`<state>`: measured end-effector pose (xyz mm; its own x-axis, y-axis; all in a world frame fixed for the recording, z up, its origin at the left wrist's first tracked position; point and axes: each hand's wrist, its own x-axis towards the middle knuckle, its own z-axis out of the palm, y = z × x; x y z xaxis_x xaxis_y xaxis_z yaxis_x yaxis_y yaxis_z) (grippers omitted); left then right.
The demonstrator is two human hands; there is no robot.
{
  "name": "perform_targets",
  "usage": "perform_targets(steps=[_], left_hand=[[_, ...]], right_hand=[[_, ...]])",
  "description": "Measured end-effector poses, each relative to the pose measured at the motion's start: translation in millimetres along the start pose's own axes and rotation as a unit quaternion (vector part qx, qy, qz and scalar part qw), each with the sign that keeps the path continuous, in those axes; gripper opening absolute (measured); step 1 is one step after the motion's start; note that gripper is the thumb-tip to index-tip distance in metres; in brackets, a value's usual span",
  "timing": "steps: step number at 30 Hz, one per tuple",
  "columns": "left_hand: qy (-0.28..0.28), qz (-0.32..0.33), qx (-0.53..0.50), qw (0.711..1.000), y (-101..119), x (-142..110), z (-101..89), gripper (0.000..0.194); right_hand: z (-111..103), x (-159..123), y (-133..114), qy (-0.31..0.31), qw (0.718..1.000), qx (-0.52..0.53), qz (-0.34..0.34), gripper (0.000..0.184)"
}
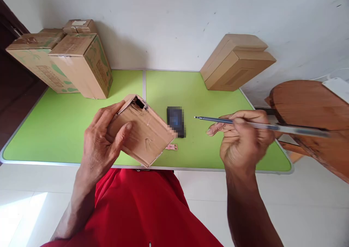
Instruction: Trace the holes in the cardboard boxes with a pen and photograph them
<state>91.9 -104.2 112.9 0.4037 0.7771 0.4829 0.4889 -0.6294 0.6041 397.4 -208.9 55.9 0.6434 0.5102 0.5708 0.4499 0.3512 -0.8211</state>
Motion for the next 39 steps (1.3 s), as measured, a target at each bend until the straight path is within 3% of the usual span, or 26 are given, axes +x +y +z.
perform_targets(steps=[2,4,6,9,15,29,39], left_hand=[[-0.001,-0.002,-0.008,1.000,1.5,-1.2,1.2,0.046],[0.001,-0.007,-0.009,1.000,2.0,-2.9,1.3,0.046],[0.004,-0.010,-0.008,1.000,1.4,-4.7,0.6,0.046],[0.008,-0.005,-0.003,1.000,-0.4,-6.4,-0.6,0.046],[0.014,0.008,0.001,1.000,-1.3,-8.7,2.6,0.047],[0.017,0.011,0.019,1.000,0.6,-10.4,4.3,0.046],[0.023,0.004,0.016,1.000,2.0,-8.0,4.3,0.045]], right_hand=[[35.2,-10.1,-36.9,-0.021,0.987,0.160,-0.004,0.014],[66.0,-22.2,-63.3,-0.077,0.972,0.221,0.021,0.019],[88.0,-33.3,-76.1,-0.111,0.967,0.226,0.032,0.018],[103.1,-42.5,-78.0,-0.128,0.973,0.191,0.010,0.015],[102.8,-41.7,-75.5,-0.148,0.979,0.139,-0.012,0.023],[98.9,-40.3,-76.5,-0.143,0.983,0.110,0.016,0.013],[96.8,-42.2,-70.0,-0.067,0.983,0.160,0.058,0.004]])
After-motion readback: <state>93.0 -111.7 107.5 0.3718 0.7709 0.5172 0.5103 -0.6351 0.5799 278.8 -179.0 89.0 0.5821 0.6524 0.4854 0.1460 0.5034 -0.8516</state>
